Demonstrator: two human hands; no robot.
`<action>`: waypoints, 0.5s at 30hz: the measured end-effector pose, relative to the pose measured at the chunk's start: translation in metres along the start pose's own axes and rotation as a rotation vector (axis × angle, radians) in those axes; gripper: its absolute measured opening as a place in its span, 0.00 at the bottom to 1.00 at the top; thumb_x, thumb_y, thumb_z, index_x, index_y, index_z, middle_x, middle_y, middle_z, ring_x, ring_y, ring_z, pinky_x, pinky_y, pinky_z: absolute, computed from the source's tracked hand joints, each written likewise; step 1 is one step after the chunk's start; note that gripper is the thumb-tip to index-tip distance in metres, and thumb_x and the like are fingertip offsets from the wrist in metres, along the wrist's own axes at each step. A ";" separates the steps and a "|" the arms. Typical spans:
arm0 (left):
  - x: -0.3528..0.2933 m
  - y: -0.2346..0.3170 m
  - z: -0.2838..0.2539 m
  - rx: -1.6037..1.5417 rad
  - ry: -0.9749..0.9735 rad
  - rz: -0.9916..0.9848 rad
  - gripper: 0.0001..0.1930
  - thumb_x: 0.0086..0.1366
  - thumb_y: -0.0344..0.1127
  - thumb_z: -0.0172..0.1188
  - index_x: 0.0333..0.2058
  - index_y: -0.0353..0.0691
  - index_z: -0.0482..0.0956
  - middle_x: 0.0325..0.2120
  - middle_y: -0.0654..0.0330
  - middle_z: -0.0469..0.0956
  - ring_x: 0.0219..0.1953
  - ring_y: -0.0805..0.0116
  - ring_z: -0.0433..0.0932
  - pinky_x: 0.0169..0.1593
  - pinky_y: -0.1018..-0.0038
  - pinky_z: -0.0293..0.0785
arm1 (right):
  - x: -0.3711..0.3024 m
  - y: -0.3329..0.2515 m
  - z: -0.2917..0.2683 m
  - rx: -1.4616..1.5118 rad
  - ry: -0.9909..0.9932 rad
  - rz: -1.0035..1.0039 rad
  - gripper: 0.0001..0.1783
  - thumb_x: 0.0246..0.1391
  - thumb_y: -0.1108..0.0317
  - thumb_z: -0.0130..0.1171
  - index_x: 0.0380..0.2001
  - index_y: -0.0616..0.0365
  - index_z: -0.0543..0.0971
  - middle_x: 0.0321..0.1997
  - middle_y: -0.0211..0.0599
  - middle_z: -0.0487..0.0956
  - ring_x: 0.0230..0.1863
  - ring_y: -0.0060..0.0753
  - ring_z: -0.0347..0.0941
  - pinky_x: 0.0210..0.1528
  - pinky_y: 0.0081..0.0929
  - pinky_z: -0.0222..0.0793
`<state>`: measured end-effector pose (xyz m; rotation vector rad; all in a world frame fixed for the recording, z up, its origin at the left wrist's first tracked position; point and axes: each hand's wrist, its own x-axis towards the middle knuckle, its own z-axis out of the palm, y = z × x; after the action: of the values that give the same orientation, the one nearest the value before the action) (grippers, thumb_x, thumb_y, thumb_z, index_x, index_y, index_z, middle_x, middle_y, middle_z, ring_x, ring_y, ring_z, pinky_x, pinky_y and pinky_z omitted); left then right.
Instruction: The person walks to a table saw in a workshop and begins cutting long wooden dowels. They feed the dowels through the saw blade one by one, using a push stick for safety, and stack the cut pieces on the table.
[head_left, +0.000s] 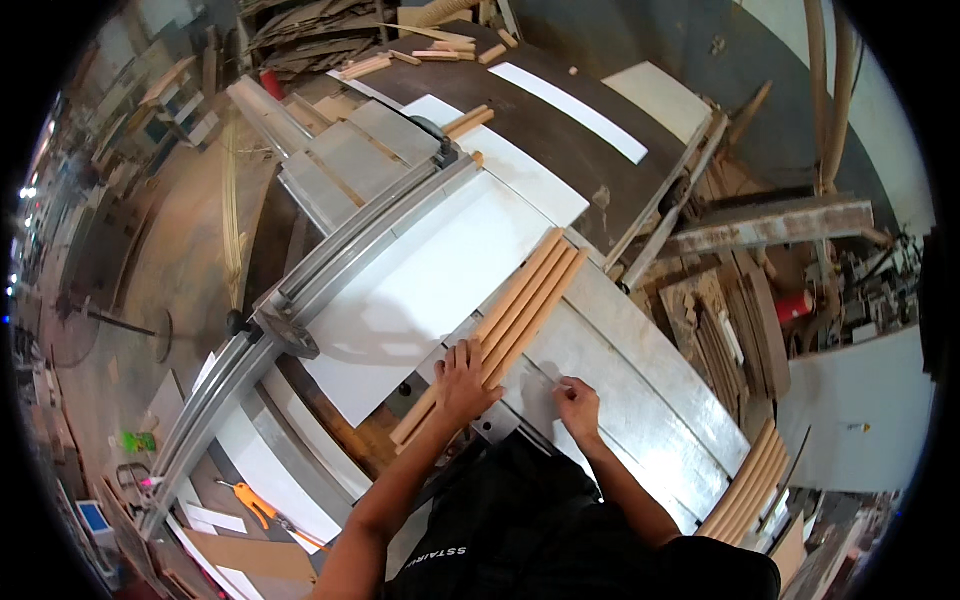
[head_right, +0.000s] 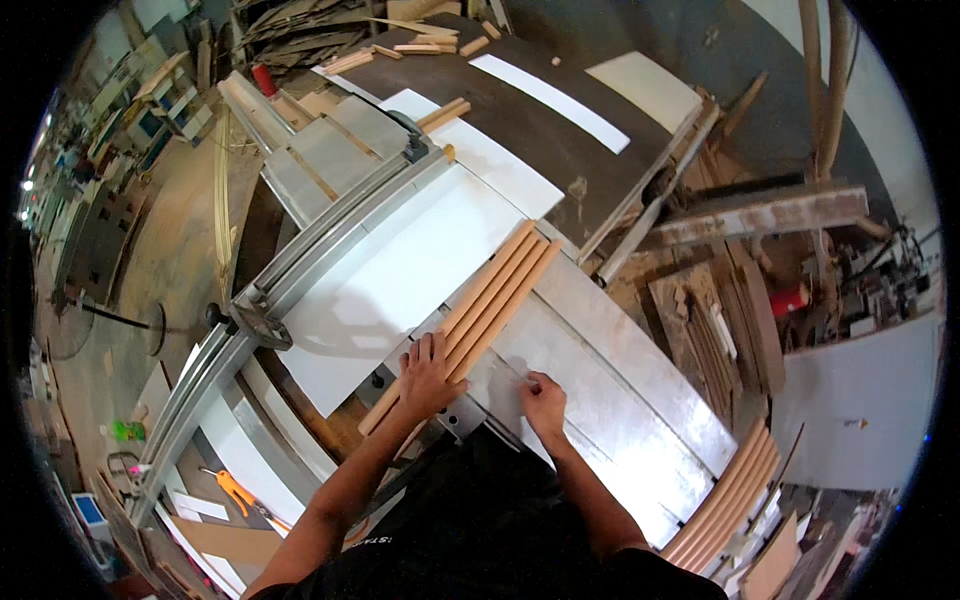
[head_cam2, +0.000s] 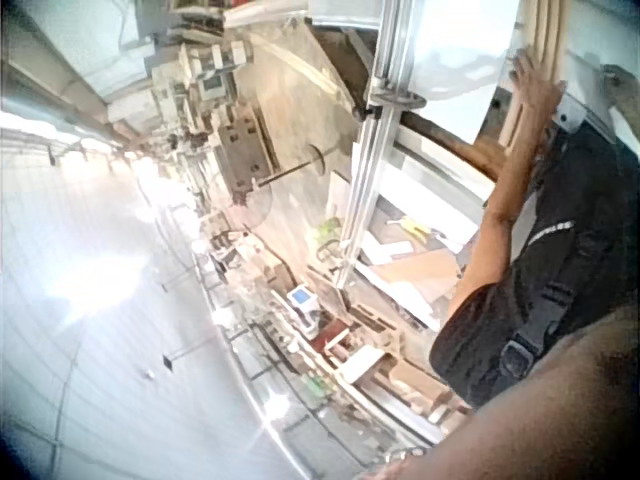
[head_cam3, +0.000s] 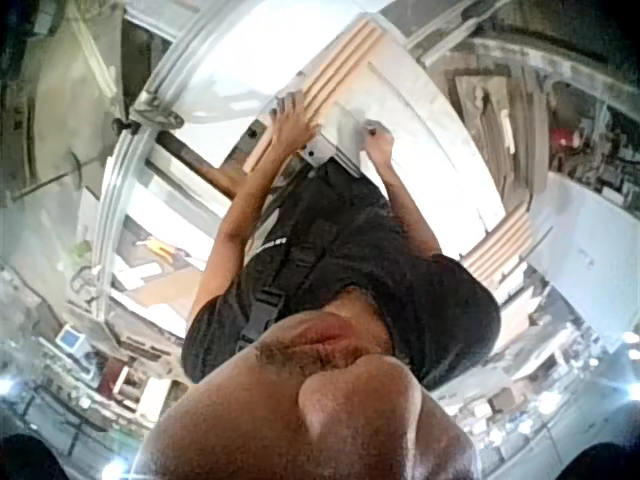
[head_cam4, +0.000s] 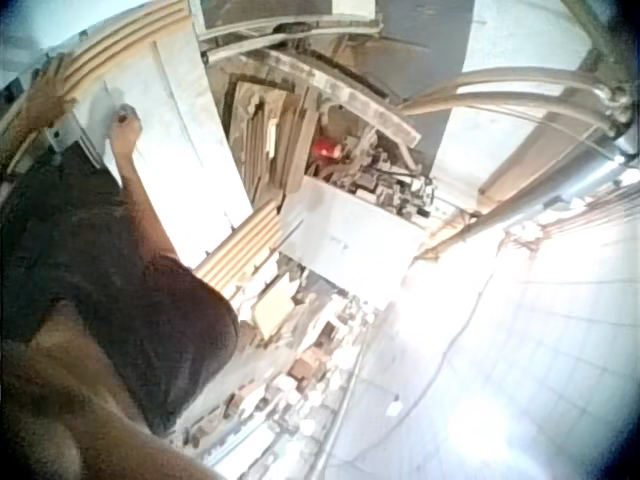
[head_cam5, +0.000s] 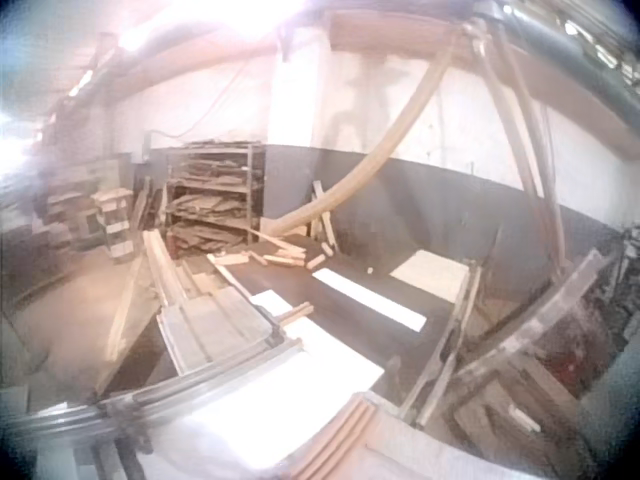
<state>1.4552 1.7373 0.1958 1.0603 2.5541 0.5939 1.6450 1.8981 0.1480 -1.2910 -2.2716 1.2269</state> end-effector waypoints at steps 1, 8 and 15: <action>-0.003 0.006 0.005 -0.037 0.010 0.038 0.55 0.44 0.54 0.74 0.66 0.34 0.56 0.57 0.47 0.64 0.60 0.45 0.62 0.58 0.46 0.59 | -0.011 -0.010 0.001 0.003 -0.022 -0.011 0.17 0.52 0.64 0.64 0.43 0.65 0.82 0.23 0.44 0.81 0.25 0.32 0.79 0.30 0.29 0.75; -0.016 0.008 0.034 -0.092 0.048 0.232 0.51 0.51 0.57 0.71 0.65 0.30 0.58 0.57 0.40 0.62 0.57 0.38 0.62 0.58 0.45 0.60 | -0.066 -0.027 0.029 0.037 -0.234 -0.038 0.21 0.54 0.57 0.65 0.45 0.62 0.81 0.35 0.54 0.83 0.38 0.48 0.82 0.42 0.36 0.77; -0.036 0.036 0.063 -0.082 0.046 0.458 0.45 0.50 0.51 0.73 0.61 0.32 0.65 0.60 0.39 0.58 0.57 0.36 0.60 0.59 0.45 0.61 | -0.158 -0.005 0.032 0.046 -0.241 0.238 0.36 0.54 0.46 0.61 0.52 0.68 0.70 0.46 0.66 0.78 0.51 0.62 0.75 0.54 0.46 0.71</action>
<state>1.5281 1.7505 0.1628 1.6306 2.3032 0.8338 1.7148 1.7534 0.1599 -1.5039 -2.2800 1.5842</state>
